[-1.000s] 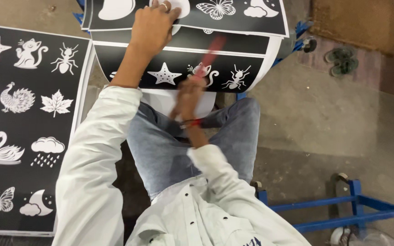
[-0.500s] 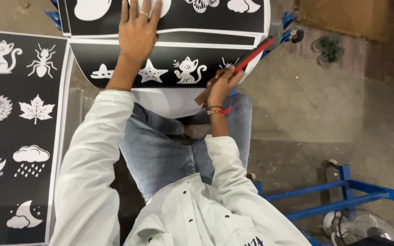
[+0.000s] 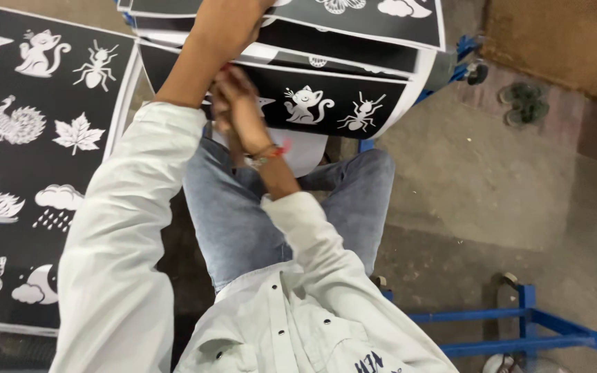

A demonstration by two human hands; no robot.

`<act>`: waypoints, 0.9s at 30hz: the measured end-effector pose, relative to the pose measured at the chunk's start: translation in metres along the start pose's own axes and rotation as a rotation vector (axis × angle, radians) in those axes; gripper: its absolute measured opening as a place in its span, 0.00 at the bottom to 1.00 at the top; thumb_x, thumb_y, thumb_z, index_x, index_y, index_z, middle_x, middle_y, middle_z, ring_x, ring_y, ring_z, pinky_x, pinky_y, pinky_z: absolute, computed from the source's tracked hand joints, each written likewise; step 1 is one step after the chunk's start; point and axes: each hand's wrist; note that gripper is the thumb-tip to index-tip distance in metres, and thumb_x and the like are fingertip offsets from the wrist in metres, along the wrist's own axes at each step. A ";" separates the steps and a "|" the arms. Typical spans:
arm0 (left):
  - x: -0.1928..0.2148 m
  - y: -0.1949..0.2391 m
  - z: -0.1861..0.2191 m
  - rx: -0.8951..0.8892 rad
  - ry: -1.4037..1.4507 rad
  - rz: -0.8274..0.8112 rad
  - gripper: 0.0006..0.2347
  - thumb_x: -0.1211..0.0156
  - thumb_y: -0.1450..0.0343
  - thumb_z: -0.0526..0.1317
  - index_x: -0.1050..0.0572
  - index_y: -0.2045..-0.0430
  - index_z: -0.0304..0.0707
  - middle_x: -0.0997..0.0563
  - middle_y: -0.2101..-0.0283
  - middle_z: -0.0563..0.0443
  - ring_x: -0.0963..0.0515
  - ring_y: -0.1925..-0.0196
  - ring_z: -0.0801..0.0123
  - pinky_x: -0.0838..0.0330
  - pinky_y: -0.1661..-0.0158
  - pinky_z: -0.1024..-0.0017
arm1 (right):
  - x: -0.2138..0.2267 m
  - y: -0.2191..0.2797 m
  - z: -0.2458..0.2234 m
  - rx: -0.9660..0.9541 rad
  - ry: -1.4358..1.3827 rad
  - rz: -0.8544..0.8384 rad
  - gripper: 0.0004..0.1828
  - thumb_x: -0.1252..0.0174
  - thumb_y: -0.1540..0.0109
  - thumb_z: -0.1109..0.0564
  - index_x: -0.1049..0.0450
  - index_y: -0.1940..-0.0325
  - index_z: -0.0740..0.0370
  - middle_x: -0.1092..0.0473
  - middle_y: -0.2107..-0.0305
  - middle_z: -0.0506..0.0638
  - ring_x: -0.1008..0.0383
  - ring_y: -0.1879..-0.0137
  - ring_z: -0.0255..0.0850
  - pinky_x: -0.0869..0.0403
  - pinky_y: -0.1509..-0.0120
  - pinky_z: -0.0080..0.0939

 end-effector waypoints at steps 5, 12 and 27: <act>0.014 0.005 0.000 -0.055 0.063 0.045 0.27 0.39 0.26 0.62 0.23 0.53 0.32 0.20 0.59 0.33 0.21 0.55 0.39 0.29 0.56 0.48 | 0.052 0.064 -0.085 0.190 -0.065 0.027 0.11 0.49 0.27 0.51 0.37 0.59 0.57 0.41 0.83 0.43 0.42 0.87 0.35 0.41 0.86 0.38; -0.051 0.005 -0.004 -0.035 -0.424 0.216 0.26 0.41 0.29 0.43 0.32 0.34 0.39 0.26 0.36 0.38 0.30 0.36 0.40 0.40 0.38 0.42 | 0.073 0.090 -0.119 0.116 -0.019 0.059 0.09 0.51 0.28 0.49 0.36 0.55 0.55 0.41 0.81 0.44 0.43 0.85 0.35 0.41 0.83 0.37; -0.088 -0.024 -0.034 -0.074 -0.504 0.414 0.25 0.39 0.34 0.42 0.30 0.41 0.40 0.22 0.43 0.41 0.23 0.42 0.41 0.30 0.44 0.45 | 0.123 0.116 -0.095 0.199 0.092 0.361 0.08 0.50 0.29 0.50 0.36 0.56 0.55 0.38 0.79 0.47 0.40 0.83 0.37 0.37 0.81 0.38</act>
Point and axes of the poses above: each hand's wrist, its own y-axis away from the middle knuckle, its own x-axis out of the back of the hand, z = x × y
